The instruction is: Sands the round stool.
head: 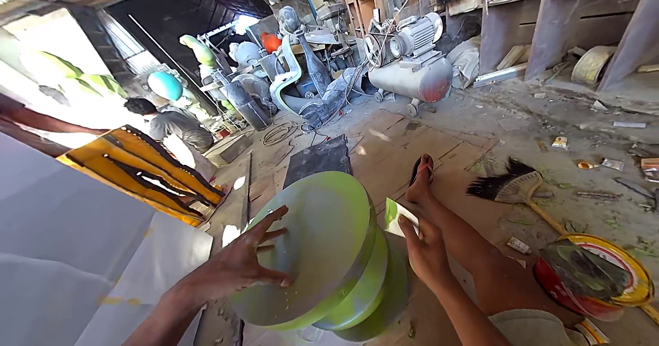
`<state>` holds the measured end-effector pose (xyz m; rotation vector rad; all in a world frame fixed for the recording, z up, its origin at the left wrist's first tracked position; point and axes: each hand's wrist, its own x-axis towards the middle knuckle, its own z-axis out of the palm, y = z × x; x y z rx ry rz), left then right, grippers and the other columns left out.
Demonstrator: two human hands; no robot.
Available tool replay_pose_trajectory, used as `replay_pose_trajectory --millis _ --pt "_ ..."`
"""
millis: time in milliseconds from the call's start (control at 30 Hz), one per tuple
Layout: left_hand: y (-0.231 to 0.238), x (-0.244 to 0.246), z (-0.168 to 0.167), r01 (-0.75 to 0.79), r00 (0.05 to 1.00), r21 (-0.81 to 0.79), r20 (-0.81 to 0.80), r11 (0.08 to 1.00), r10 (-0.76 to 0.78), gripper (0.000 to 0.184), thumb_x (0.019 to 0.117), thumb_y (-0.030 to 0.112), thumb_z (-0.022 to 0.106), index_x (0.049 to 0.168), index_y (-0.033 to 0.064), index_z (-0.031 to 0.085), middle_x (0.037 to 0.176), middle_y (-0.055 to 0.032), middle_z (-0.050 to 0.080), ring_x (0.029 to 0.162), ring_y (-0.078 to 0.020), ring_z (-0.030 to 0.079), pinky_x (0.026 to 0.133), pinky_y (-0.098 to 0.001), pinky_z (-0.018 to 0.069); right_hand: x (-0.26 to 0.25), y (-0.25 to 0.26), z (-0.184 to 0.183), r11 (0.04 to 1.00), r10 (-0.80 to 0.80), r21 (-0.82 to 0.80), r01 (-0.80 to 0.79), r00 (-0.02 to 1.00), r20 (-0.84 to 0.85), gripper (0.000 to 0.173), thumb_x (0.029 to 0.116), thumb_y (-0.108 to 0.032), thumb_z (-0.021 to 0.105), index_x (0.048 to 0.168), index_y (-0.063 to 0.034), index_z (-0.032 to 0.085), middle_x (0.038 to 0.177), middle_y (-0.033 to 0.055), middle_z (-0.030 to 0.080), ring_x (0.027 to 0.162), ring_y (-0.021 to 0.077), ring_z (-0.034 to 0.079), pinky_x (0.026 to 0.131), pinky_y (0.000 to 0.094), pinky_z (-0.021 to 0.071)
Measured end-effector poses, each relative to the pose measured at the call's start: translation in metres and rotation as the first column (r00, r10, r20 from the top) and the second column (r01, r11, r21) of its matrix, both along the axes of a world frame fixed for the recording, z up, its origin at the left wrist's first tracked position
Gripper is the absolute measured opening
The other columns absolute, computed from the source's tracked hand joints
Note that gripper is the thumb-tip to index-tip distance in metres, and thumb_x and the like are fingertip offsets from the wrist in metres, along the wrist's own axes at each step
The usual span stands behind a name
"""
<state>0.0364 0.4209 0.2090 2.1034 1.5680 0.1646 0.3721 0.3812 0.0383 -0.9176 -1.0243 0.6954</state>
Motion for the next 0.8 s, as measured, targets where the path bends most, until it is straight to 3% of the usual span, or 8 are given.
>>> replay_pose_trajectory --millis 167,267,367,467,567,700,800 --pt "0.006 -0.012 -0.001 0.059 0.992 0.051 -0.118 0.997 -0.053 0.142 0.0444 0.072 0.093 0.163 0.0350 0.024 0.166 0.0047 0.033 0.146 -0.0198 0.044 0.108 -0.0446 0.0528 -0.009 0.033 0.010 0.996 0.078 -0.061 -0.066 0.971 0.225 0.031 0.1036 -0.023 0.057 0.132 -0.0212 0.070 0.117 -0.0017 0.067 0.097 0.0091 0.066 0.082 0.0311 0.0601" --pt "0.006 -0.020 -0.006 0.022 0.995 -0.004 -0.100 1.000 -0.022 0.142 0.0455 0.070 0.094 0.163 0.0369 0.022 0.167 0.0035 0.031 0.148 -0.0224 0.042 0.106 -0.0464 0.0542 -0.023 0.017 0.004 0.993 0.062 -0.116 -0.019 0.926 0.372 0.034 0.1010 -0.023 0.057 0.132 -0.0169 0.070 0.107 0.0021 0.066 0.086 0.0089 0.064 0.076 0.0273 0.0586" --pt "0.004 -0.027 -0.011 0.048 0.993 0.005 -0.106 0.999 -0.047 0.141 0.0491 0.074 0.091 0.164 0.0339 0.021 0.167 0.0001 0.032 0.146 -0.0219 0.045 0.106 -0.0439 0.0547 -0.027 -0.007 -0.010 0.992 0.079 -0.123 -0.027 0.891 0.447 0.045 0.0957 -0.017 0.059 0.140 -0.0200 0.065 0.108 0.0031 0.064 0.090 0.0089 0.062 0.077 0.0260 0.0570" --pt "0.000 -0.034 -0.017 0.057 0.994 0.034 -0.092 0.998 -0.054 0.145 0.0499 0.072 0.092 0.166 0.0281 0.017 0.167 -0.0048 0.034 0.146 -0.0235 0.046 0.109 -0.0437 0.0527 -0.025 -0.024 -0.033 0.997 0.083 -0.038 -0.074 0.932 0.354 0.044 0.0937 -0.014 0.059 0.136 -0.0207 0.069 0.105 0.0020 0.064 0.090 0.0085 0.061 0.075 0.0265 0.0562" --pt "-0.004 -0.041 -0.020 0.079 0.994 0.054 -0.080 0.995 -0.075 0.149 0.0518 0.070 0.093 0.167 0.0214 0.012 0.170 -0.0076 0.025 0.149 -0.0263 0.041 0.112 -0.0444 0.0507 -0.013 -0.023 -0.049 0.997 0.041 0.065 -0.051 0.989 0.141 0.036 0.0956 -0.008 0.056 0.125 -0.0146 0.074 0.110 0.0043 0.069 0.097 0.0112 0.065 0.081 0.0289 0.0591" --pt "-0.013 -0.042 -0.017 0.078 0.995 0.038 -0.072 0.996 -0.076 0.149 0.0547 0.064 0.095 0.167 0.0149 0.009 0.171 -0.0123 0.020 0.150 -0.0289 0.039 0.114 -0.0447 0.0490 0.008 0.008 -0.030 0.995 0.092 0.030 -0.093 0.995 0.029 0.033 0.1010 -0.010 0.052 0.127 -0.0114 0.073 0.119 0.0049 0.071 0.109 0.0145 0.067 0.095 0.0341 0.0586" --pt "-0.022 -0.041 -0.011 0.102 0.991 0.025 -0.090 0.994 -0.100 0.147 0.0606 0.059 0.095 0.167 0.0111 0.006 0.171 -0.0184 0.017 0.150 -0.0336 0.039 0.114 -0.0465 0.0479 0.013 0.035 -0.010 0.982 0.189 0.001 -0.190 0.981 0.031 0.031 0.1029 -0.017 0.054 0.126 -0.0184 0.074 0.118 -0.0011 0.071 0.109 0.0124 0.067 0.094 0.0344 0.0583"
